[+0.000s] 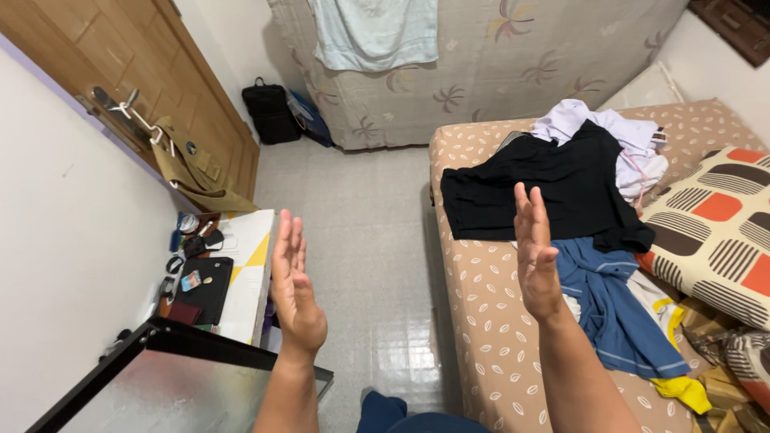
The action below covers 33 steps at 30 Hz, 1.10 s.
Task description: The person hangs a black garment in a wardrobe, takes a white shirt from a bed and hangs it as well, then moves and folds a dark cloth and places a cap on a stack of textiles.
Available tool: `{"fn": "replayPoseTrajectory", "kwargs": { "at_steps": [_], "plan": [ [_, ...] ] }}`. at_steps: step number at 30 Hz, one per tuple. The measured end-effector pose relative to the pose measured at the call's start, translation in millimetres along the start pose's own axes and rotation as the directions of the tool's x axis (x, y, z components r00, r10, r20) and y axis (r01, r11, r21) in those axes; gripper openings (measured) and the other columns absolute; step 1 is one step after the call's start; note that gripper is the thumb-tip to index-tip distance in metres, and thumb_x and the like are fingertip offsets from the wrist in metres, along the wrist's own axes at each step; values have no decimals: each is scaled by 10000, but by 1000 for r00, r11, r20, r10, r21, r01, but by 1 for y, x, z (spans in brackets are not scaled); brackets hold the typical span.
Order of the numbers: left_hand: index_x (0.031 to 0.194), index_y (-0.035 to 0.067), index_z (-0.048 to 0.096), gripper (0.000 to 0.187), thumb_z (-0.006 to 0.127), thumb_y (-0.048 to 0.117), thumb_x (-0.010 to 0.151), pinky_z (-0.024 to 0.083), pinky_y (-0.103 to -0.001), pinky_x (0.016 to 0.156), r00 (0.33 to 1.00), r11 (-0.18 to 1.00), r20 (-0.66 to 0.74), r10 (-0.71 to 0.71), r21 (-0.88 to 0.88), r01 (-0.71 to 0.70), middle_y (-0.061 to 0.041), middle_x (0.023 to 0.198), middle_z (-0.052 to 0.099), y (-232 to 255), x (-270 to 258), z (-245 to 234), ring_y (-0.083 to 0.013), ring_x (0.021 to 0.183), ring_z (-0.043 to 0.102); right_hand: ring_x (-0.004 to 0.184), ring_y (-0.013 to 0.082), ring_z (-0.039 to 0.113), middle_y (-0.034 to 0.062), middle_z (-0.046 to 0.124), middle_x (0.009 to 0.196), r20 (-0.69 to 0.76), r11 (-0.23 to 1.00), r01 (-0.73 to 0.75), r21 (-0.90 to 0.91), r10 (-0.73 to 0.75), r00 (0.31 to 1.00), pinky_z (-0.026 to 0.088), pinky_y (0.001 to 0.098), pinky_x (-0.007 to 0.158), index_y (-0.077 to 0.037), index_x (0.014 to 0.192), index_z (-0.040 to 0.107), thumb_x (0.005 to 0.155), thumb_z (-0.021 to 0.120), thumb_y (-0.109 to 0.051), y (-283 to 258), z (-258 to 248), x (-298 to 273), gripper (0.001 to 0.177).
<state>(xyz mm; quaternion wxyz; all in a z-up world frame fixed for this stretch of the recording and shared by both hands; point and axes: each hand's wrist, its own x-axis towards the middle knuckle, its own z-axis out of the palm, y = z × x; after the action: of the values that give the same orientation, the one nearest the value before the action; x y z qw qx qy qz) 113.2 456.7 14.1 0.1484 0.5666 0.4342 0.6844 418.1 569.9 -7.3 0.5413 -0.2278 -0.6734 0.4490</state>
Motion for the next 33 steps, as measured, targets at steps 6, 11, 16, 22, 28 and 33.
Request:
{"fn": "replayPoseTrajectory", "kwargs": {
  "at_steps": [6, 11, 16, 22, 28, 33],
  "plan": [
    [1622, -33, 197, 841, 328, 612, 1099, 206, -515, 1323, 999, 998, 47, -19, -51, 21, -239, 1725, 197, -18, 18, -2, -385, 1606, 252, 1645, 340, -61, 233, -27, 1758, -42, 999, -13, -42, 11, 999, -65, 494, 1290, -81, 1653, -47, 945, 230, -857, 7, 3, 6, 1087],
    [1624, -31, 196, 858, 336, 630, 1095, 203, -517, 1328, 997, 996, 72, -29, -81, 35, -237, 1728, 198, -40, 40, -5, -387, 1613, 247, 1644, 331, -72, 226, -38, 1759, -85, 999, -21, -34, 18, 996, -84, 487, 1285, -82, 1650, -56, 945, 251, -854, 20, 12, 20, 1090],
    [1630, -34, 189, 903, 339, 663, 1076, 198, -519, 1327, 994, 990, 102, -39, -129, 52, -234, 1732, 193, -63, 75, -7, -390, 1618, 232, 1642, 326, -70, 214, -37, 1762, -135, 998, -36, -60, 27, 990, -72, 485, 1279, -82, 1654, -56, 927, 256, -869, 30, 21, 46, 1116],
    [1634, -37, 175, 937, 358, 684, 1065, 185, -521, 1330, 983, 978, 181, -36, -196, 71, -235, 1743, 156, -99, 116, 6, -392, 1623, 218, 1652, 313, -29, 199, 8, 1769, -268, 995, -38, -92, 12, 963, -51, 485, 1297, -86, 1663, -32, 930, 283, -866, 38, 18, 51, 1116],
    [1639, -41, 169, 952, 362, 689, 1060, 177, -519, 1329, 967, 959, 246, -59, -256, 124, -241, 1744, 158, -135, 134, 44, -391, 1628, 206, 1646, 302, -16, 188, 16, 1763, -380, 990, -86, -111, 38, 924, -37, 467, 1299, -82, 1655, -49, 936, 284, -855, 49, -3, 44, 1108],
    [1623, -42, 216, 903, 350, 662, 1074, 194, -505, 1326, 943, 952, 326, -68, -260, 159, -237, 1736, 180, -165, 151, 80, -384, 1618, 228, 1643, 309, -26, 189, 12, 1758, -448, 984, -113, -134, 41, 893, -33, 463, 1294, -78, 1650, -59, 942, 256, -849, 71, -35, 47, 1093]
  ]
}}
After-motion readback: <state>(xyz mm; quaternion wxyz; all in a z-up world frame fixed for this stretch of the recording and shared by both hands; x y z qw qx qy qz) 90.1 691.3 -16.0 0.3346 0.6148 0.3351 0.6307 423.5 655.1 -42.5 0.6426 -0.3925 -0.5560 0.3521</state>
